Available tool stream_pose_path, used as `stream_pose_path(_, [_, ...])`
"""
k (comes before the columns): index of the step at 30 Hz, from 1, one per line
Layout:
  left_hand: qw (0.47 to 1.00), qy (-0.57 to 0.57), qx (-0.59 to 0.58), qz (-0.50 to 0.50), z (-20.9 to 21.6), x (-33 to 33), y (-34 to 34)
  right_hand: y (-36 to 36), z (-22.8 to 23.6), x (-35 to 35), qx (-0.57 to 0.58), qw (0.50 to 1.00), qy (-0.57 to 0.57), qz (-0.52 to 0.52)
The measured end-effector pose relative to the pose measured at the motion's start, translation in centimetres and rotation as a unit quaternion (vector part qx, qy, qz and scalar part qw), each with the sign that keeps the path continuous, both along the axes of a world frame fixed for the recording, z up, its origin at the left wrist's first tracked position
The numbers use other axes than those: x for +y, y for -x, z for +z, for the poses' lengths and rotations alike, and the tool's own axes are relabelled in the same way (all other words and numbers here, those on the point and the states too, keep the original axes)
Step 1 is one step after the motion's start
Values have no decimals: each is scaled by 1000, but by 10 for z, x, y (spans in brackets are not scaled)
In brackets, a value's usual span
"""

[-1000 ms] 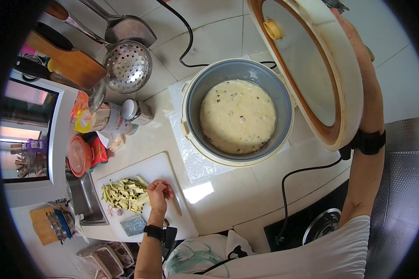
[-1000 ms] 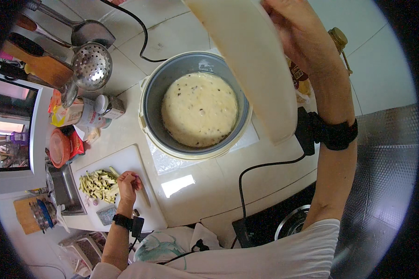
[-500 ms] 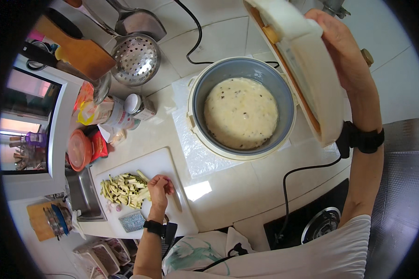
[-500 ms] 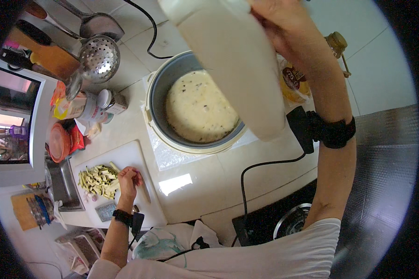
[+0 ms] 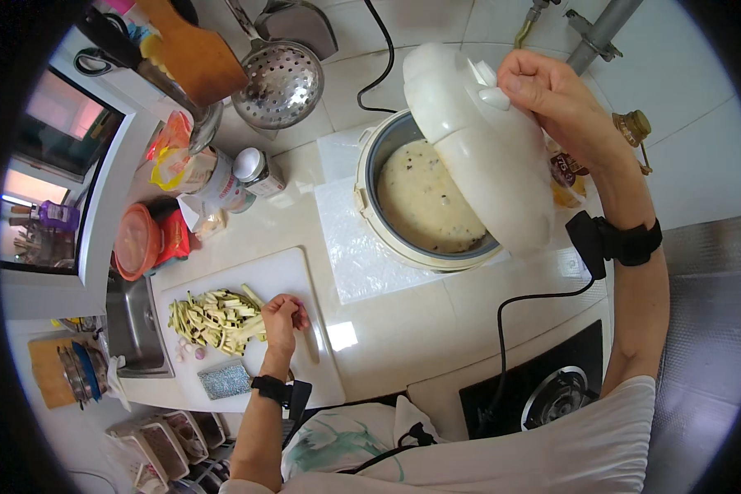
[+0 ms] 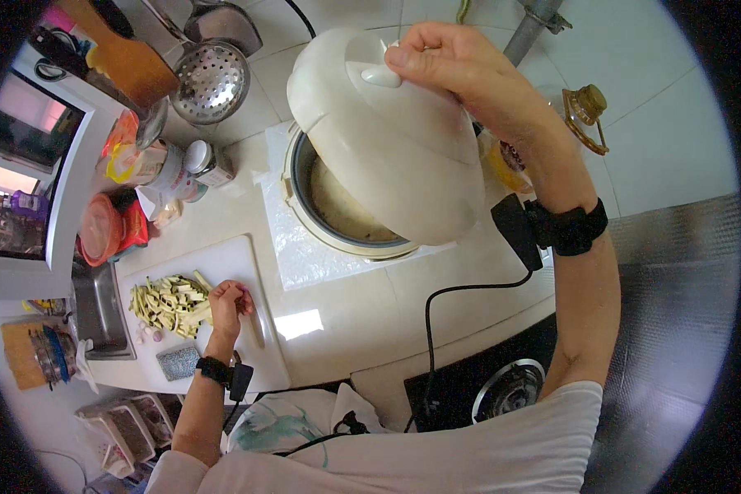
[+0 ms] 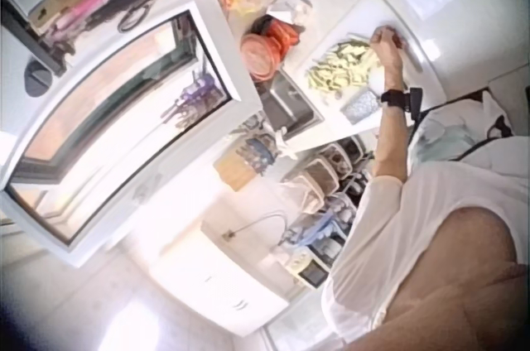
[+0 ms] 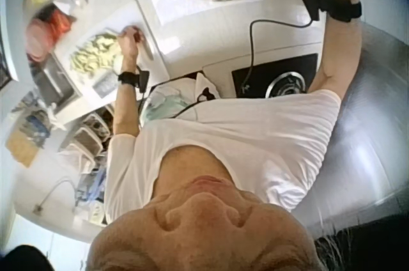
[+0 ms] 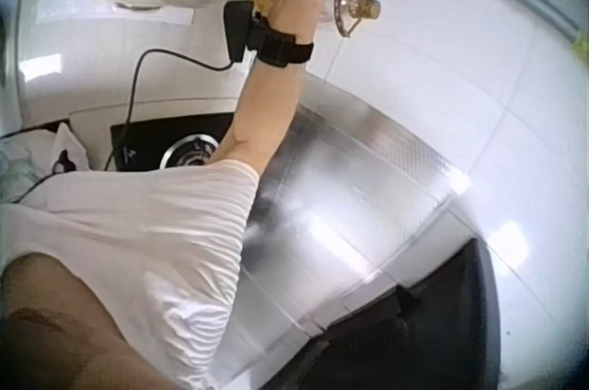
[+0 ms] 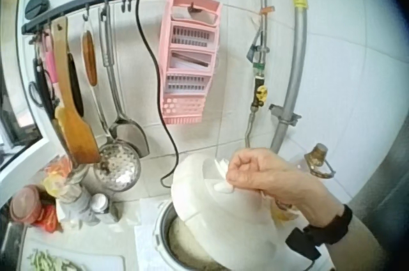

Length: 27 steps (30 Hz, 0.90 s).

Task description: Slicing peeled vegetables on a cutting board in a kitchen.

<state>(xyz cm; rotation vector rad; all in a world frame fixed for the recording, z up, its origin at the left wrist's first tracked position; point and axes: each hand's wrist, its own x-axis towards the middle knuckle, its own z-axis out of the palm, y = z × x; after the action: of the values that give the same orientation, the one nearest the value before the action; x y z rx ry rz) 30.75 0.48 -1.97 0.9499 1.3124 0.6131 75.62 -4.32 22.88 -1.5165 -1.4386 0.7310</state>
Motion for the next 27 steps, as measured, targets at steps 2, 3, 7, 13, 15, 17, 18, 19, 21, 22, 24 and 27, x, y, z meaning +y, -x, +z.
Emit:
stream_pose_path(2, [1000, 2, -3, 4, 0, -1, 1, 5, 0, 2, 4, 1000, 8, -3])
stream_pose_path(3, [1000, 3, -7, 4, 1, -1, 1, 5, 0, 3, 5, 1000, 12, 5])
stream_pose_path(7, [1000, 5, -10, 2, 3, -1, 0, 2, -2, 5, -4, 1000, 13, 18])
stream_pose_path(13, [1000, 2, -17, -2, 2, 0, 1, 8, 1, 5, 6, 1000, 25, 12])
stream_pose_path(15, [1000, 1, -17, -5, -1, 0, 2, 10, 3, 5, -2, 999, 47, 13])
stream_pose_path(17, [1000, 0, -17, -8, -1, 0, 2, 16, 6, 4, -10, 997, 69, 14])
stream_pose_path(18, [1000, 2, -14, -8, 1, 0, 2, 22, 8, 3, -21, 997, 70, 9])
stream_pose_path(19, [1000, 4, -11, -8, 1, 0, 2, 26, 9, 3, -32, 997, 71, 3])
stream_pose_path(21, [1000, 6, -13, -7, 0, 0, 2, 30, 11, 5, -27, 995, 90, 14])
stream_pose_path(22, [1000, 7, -15, -7, -1, 0, 2, 33, 11, 7, -21, 993, 109, 25])
stream_pose_path(24, [1000, 9, -15, -6, 2, 0, 2, 41, 11, 8, -13, 991, 129, 32])
stream_pose_path(27, [1000, 10, -19, -3, 2, 0, 0, 51, 8, 15, -11, 986, 160, 35])
